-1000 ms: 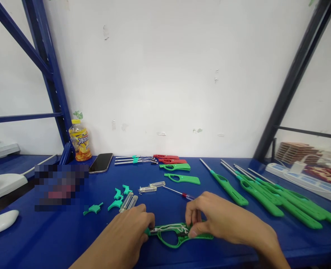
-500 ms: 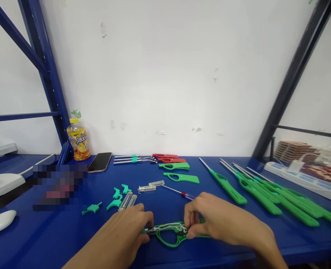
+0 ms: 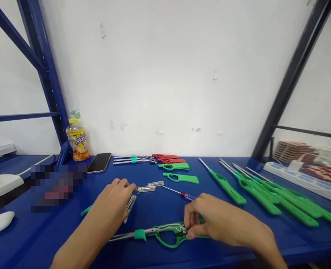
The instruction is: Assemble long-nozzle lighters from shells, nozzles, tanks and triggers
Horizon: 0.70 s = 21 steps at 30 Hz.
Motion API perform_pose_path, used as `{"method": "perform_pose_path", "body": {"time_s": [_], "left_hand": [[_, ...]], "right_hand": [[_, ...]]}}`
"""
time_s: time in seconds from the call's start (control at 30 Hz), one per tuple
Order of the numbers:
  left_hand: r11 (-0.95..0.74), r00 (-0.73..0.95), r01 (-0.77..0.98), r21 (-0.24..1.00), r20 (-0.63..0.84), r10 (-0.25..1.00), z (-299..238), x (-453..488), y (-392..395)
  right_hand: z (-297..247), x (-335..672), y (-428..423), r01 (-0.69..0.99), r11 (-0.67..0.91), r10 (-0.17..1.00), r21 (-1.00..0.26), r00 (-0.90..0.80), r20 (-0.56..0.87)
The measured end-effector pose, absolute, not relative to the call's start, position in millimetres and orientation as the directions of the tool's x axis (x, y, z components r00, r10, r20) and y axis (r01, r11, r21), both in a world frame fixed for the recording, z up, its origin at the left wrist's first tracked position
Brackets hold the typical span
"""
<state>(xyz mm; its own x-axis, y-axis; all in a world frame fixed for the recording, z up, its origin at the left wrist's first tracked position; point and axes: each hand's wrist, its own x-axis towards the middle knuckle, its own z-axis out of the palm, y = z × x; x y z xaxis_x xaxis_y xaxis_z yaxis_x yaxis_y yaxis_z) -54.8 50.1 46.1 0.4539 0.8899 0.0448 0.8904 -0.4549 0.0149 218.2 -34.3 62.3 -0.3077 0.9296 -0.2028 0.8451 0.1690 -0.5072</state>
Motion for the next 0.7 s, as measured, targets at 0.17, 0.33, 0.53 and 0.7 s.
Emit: {"method": "perform_pose_path", "body": {"time_s": [0.17,0.33,0.53,0.7], "left_hand": [[-0.419,0.417,0.907,0.038,0.046,0.908,51,-76,50],[-0.436,0.435,0.895,0.096,0.030,0.900,49,-76,41],[-0.367,0.369,0.927,0.075,-0.022,0.929,50,-65,38],[-0.320,0.322,0.947,0.036,-0.046,0.946,51,-57,38]], "right_hand": [[63,218,-36,0.846,0.168,0.929,-0.506,-0.308,-0.206],[64,217,-37,0.843,0.156,0.929,-0.515,-0.302,-0.214],[64,216,-37,0.850,0.156,0.932,-0.502,-0.296,-0.211],[63,218,-35,0.845,0.167,0.927,-0.508,-0.310,-0.210]]}}
